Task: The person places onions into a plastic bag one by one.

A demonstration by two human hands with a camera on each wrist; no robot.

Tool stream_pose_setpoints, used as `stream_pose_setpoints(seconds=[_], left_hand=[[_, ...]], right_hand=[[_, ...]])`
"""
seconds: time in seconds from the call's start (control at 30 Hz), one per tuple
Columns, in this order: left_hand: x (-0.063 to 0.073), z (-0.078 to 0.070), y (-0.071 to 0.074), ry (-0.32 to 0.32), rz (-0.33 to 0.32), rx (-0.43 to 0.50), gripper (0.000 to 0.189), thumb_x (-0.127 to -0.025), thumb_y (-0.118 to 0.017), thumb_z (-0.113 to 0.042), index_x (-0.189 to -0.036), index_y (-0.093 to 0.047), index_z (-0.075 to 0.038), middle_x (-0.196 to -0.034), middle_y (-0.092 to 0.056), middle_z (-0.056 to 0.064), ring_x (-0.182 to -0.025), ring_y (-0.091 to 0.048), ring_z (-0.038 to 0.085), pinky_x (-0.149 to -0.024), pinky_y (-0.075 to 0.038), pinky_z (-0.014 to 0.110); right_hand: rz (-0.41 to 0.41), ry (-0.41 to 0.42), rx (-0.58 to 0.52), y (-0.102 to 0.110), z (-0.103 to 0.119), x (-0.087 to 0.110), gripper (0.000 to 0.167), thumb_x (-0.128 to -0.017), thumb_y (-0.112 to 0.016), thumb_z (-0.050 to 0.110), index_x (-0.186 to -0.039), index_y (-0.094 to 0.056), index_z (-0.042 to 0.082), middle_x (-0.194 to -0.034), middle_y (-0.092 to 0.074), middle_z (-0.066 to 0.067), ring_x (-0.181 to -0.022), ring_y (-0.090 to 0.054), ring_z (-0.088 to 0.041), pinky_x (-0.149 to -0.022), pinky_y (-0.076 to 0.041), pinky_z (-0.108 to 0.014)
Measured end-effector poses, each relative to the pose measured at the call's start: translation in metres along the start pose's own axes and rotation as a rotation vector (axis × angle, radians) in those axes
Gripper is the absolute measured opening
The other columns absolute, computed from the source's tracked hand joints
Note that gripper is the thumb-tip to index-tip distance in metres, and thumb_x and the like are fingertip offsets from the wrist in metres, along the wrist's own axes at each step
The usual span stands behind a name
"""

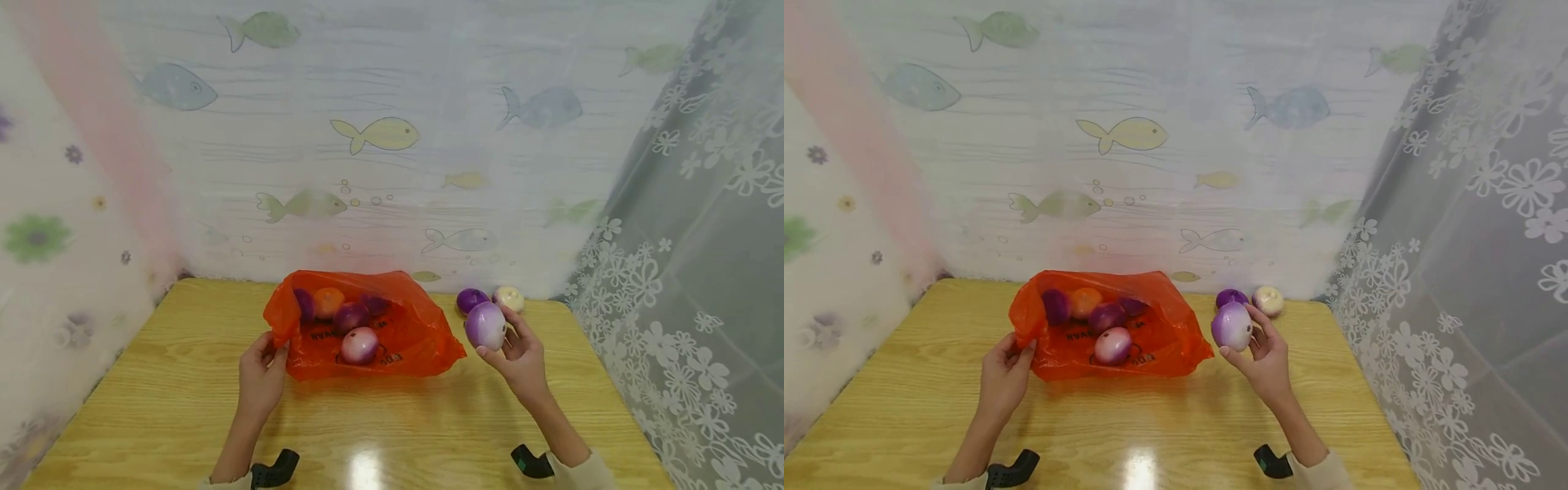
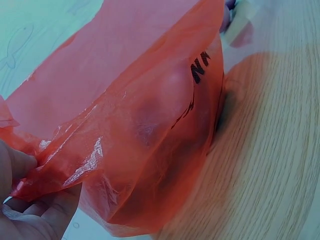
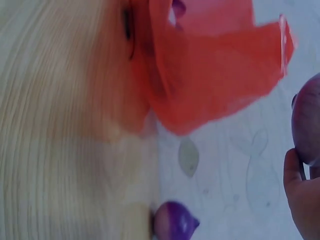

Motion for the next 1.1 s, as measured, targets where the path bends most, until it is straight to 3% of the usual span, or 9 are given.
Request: stream_pose_setpoints(seconds=[0.3, 0.47, 0.93, 1.1], left_hand=[[0.001, 0.001, 0.0, 0.021, 0.003, -0.009, 0.024, -0.102, -0.055, 0.0, -0.122, -0.065, 0.009, -0.112, -0.068, 0.026, -0.09, -0.06, -0.003, -0.079, -0.05, 0.007], [0.001, 0.0, 0.001, 0.012, -0.004, -0.005, 0.023, -0.102, -0.055, 0.001, -0.12, -0.065, 0.009, -0.11, -0.068, 0.026, -0.09, -0.061, -0.003, -0.079, -0.05, 0.008], [0.002, 0.001, 0.0, 0.027, 0.019, -0.015, 0.025, -0.101, -0.054, 0.003, -0.122, -0.064, 0.01, -0.114, -0.067, 0.027, -0.091, -0.059, -0.005, -0.078, -0.049, 0.007], [0.001, 0.002, 0.0, 0.022, 0.019, -0.017, 0.025, -0.101, -0.054, 0.003, -0.123, -0.064, 0.01, -0.114, -0.068, 0.027, -0.091, -0.059, -0.005, -0.078, -0.049, 0.006]], right_hand=[[0.187, 0.094, -0.096, -0.044, 0.022, 0.011, 0.075, -0.077, -0.075, -0.017, -0.144, -0.043, -0.011, -0.146, -0.052, -0.005, -0.123, -0.059, -0.017, -0.1, -0.052, -0.027], [0.279, 0.096, -0.119, -0.067, 0.028, 0.018, 0.077, -0.079, -0.08, -0.007, -0.145, -0.041, -0.012, -0.147, -0.051, -0.006, -0.127, -0.057, -0.017, -0.102, -0.052, -0.029], [0.469, -0.054, -0.171, -0.123, 0.011, 0.031, 0.075, -0.085, -0.08, 0.001, -0.149, -0.041, -0.005, -0.149, -0.048, -0.013, -0.129, -0.055, -0.02, -0.103, -0.051, -0.032], [0.477, -0.142, -0.126, -0.14, 0.001, 0.029, 0.076, -0.085, -0.082, 0.007, -0.15, -0.043, 0.001, -0.151, -0.046, -0.016, -0.128, -0.055, -0.022, -0.102, -0.052, -0.032]])
Point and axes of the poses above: each hand's wrist, its own x-axis away from the middle knuckle, its own y-axis out of the back of the hand, z = x × y, the point moved 4 cm from there along -x, towards the middle knuckle
